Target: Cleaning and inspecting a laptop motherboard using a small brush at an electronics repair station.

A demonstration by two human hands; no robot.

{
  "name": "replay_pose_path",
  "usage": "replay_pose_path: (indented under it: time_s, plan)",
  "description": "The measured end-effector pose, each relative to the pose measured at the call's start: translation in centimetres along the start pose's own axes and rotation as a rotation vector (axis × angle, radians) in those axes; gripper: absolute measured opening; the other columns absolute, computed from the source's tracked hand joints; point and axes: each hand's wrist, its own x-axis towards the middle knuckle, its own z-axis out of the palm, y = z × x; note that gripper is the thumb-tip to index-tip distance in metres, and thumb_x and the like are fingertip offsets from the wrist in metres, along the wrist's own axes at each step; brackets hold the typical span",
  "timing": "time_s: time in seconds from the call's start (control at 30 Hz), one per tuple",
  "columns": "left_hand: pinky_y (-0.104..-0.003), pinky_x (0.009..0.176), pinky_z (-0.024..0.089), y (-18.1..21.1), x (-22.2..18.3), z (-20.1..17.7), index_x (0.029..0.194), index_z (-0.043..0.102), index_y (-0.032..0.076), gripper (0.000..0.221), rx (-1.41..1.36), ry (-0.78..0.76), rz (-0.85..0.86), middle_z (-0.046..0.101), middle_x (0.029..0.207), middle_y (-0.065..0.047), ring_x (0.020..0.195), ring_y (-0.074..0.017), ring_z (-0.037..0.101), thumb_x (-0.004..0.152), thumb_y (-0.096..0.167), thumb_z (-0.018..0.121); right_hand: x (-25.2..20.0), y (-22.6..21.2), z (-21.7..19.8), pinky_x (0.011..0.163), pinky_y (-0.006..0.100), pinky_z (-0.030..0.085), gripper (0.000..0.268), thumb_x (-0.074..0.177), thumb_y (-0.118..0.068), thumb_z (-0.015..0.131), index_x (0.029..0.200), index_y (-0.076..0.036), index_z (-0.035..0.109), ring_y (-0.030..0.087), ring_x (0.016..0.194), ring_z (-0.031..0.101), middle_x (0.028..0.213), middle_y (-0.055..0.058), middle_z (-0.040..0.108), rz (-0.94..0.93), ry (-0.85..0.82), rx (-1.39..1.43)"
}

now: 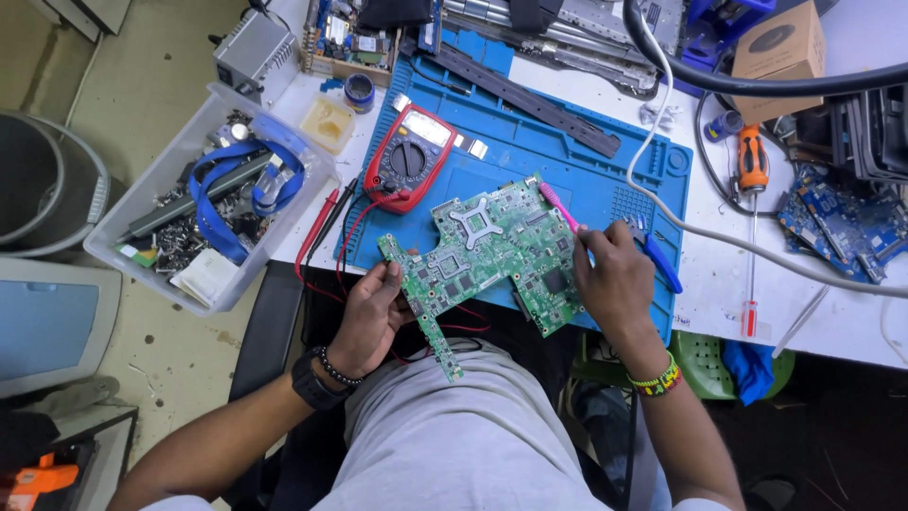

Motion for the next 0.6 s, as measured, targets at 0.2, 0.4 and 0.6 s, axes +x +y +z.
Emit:
replay_pose_path:
  time_s: [0.2,0.4,0.6]
  plan:
    - [-0.032,0.067,0.062,-0.2,0.2,-0.3,0.108,0.058,0.012,0.015,0.008,-0.006,-0.01,0.043,0.076,0.007,0.066,-0.0133,0.064,0.106,0.027,0.057,1.6,-2.2,1.7,0.041,0.034,0.04,0.014,0.101,-0.021,0.07,0.091,-0.011,0.074,0.02,0.041,0.053,0.075,0.002,0.048,-0.028,-0.037,0.117]
    - [-0.027,0.063,0.06,-3.3,2.9,-3.2,0.112,0.057,0.011,0.019,0.016,-0.012,-0.023,0.04,0.075,0.008,0.062,-0.0097,0.06,0.105,0.029,0.058,1.2,-2.5,0.3,0.041,0.035,0.043,0.016,0.103,-0.019,0.067,0.091,-0.011,0.072,0.022,0.041,0.054,0.078,0.003,0.047,-0.051,-0.035,0.029]
    - [-0.036,0.07,0.064,-5.3,4.6,-5.5,0.105,0.058,0.011,0.016,0.002,-0.031,-0.009,0.046,0.075,0.007,0.067,-0.0145,0.066,0.106,0.027,0.056,2.2,-4.1,1.0,0.04,0.045,0.043,0.017,0.1,-0.017,0.067,0.088,-0.007,0.073,0.036,0.042,0.057,0.072,0.008,0.049,-0.067,-0.024,0.218]
